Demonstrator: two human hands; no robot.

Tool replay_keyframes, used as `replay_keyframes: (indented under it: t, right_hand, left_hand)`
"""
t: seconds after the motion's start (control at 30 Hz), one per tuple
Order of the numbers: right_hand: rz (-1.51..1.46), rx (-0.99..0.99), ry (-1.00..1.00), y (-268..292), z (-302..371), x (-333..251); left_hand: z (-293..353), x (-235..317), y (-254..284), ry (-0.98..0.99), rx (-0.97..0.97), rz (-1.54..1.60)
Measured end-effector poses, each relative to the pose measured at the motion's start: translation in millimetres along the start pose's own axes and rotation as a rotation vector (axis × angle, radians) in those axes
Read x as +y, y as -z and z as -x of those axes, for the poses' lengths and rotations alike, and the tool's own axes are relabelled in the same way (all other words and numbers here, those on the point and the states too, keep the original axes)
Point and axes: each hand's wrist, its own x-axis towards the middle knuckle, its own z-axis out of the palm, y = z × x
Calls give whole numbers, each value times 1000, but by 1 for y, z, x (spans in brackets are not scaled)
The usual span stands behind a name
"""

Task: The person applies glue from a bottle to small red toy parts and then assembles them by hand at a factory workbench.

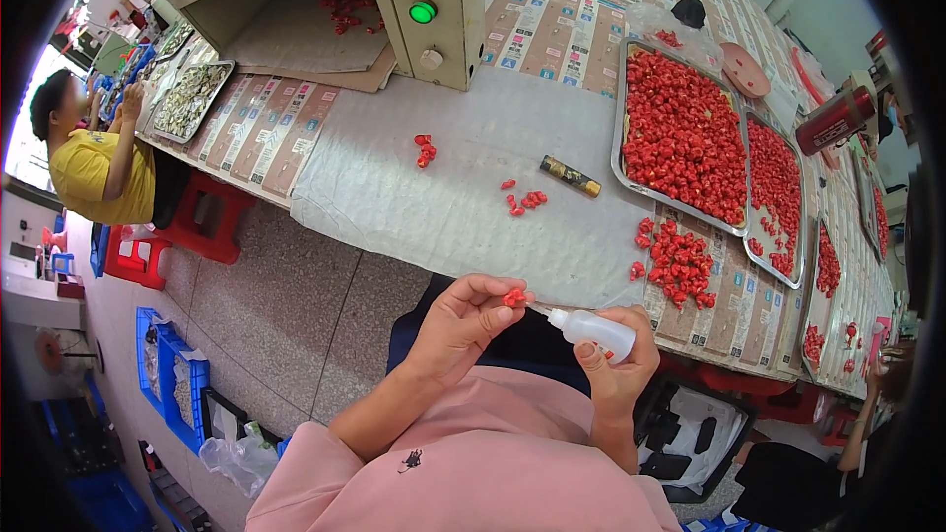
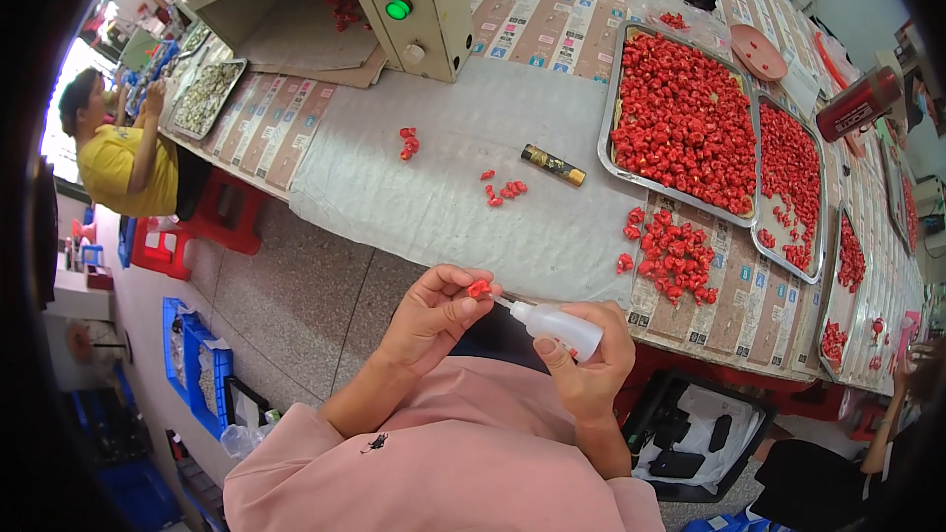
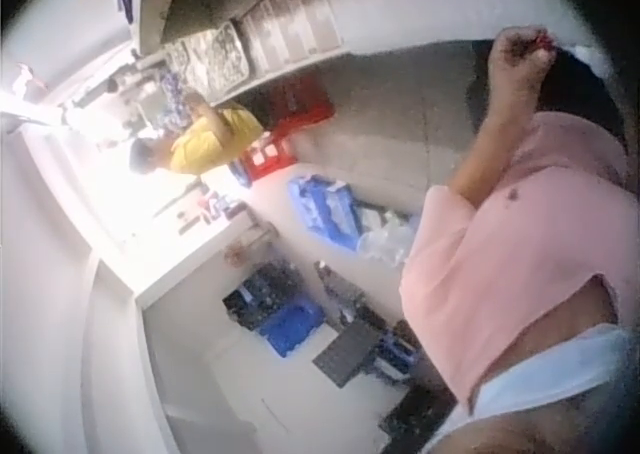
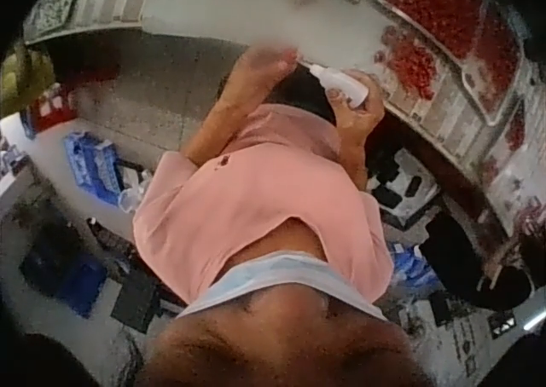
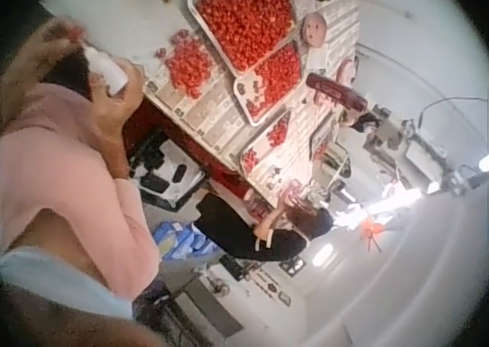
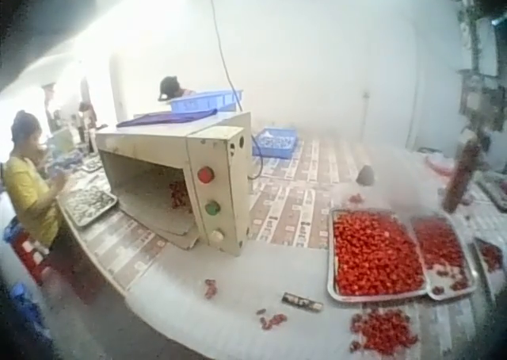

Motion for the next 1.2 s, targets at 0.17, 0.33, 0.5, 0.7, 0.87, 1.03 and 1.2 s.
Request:
replay_keyframes:
  t: [0.17,0.33,0.5,0.7,0.87,1.03,1.2]
  right_hand:
    - [-40,61,-38,-2,-1,8]
    - [-31,95,-204,-12,-23,18]
    - [76,46,-153,-18,-51,39]
    - [207,4,-133,-21,-62,52]
    - [24,121,-116,-28,-57,55]
    - [563,270,292,-31,-31,28]
    - [440,-59,396,-60,-42,14]
  left_hand:
    - [0,2,-1,23,-6,1]
    - [0,3,2,100,-40,100]
    - [1,5,7,164,-58,201]
    - [4,9,14,178,-103,247]
    - [4,11,16,161,-99,253]
    - [5,12,20,151,-63,231]
    - [8,15,20,139,-52,233]
